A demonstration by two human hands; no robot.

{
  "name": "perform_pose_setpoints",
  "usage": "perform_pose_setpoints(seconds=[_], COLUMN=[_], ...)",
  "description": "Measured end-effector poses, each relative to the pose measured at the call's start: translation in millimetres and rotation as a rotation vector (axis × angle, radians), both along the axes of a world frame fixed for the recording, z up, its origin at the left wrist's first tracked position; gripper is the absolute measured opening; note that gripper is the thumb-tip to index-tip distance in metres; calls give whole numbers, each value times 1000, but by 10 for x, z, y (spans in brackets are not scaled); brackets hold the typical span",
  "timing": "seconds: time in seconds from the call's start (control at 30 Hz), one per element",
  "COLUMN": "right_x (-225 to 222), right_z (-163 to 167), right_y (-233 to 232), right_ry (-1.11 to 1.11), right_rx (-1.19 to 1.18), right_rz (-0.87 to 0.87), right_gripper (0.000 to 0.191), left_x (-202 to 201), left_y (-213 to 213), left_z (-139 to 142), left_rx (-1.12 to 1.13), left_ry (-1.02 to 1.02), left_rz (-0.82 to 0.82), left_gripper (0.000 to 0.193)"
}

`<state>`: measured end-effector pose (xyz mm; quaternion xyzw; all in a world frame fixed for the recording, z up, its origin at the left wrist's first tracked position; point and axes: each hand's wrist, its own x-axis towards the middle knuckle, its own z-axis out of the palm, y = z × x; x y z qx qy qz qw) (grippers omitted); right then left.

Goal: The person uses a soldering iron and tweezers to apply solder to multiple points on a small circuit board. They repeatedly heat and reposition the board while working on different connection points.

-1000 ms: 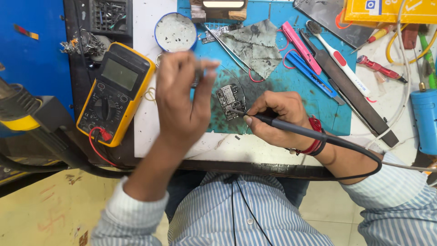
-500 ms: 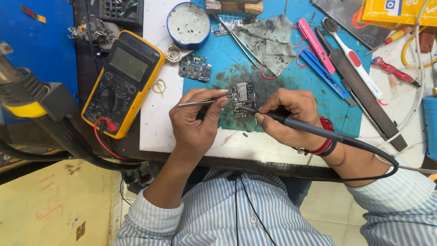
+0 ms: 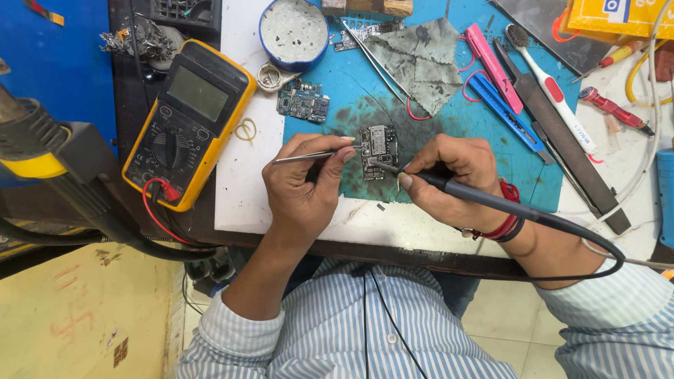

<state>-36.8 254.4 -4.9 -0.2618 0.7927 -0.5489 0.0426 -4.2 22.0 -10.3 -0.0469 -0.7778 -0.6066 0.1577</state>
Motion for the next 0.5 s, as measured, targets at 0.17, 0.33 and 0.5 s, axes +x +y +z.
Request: perform_pose_setpoints(seconds=[0.17, 0.33, 0.5], right_x=[9, 10, 13], right_z=[4, 2, 5], right_y=[6, -3, -5], right_ry=[-20, -9, -6], right_rx=[1, -5, 6], right_rz=[-11, -3, -9], right_gripper=[13, 13, 13], left_x=[3, -10, -8], left_y=[1, -5, -9], left_z=[9, -4, -1], left_rx=[-13, -30, -34], left_ry=[25, 24, 35], left_rz=[-10, -1, -1], left_gripper=[12, 11, 11])
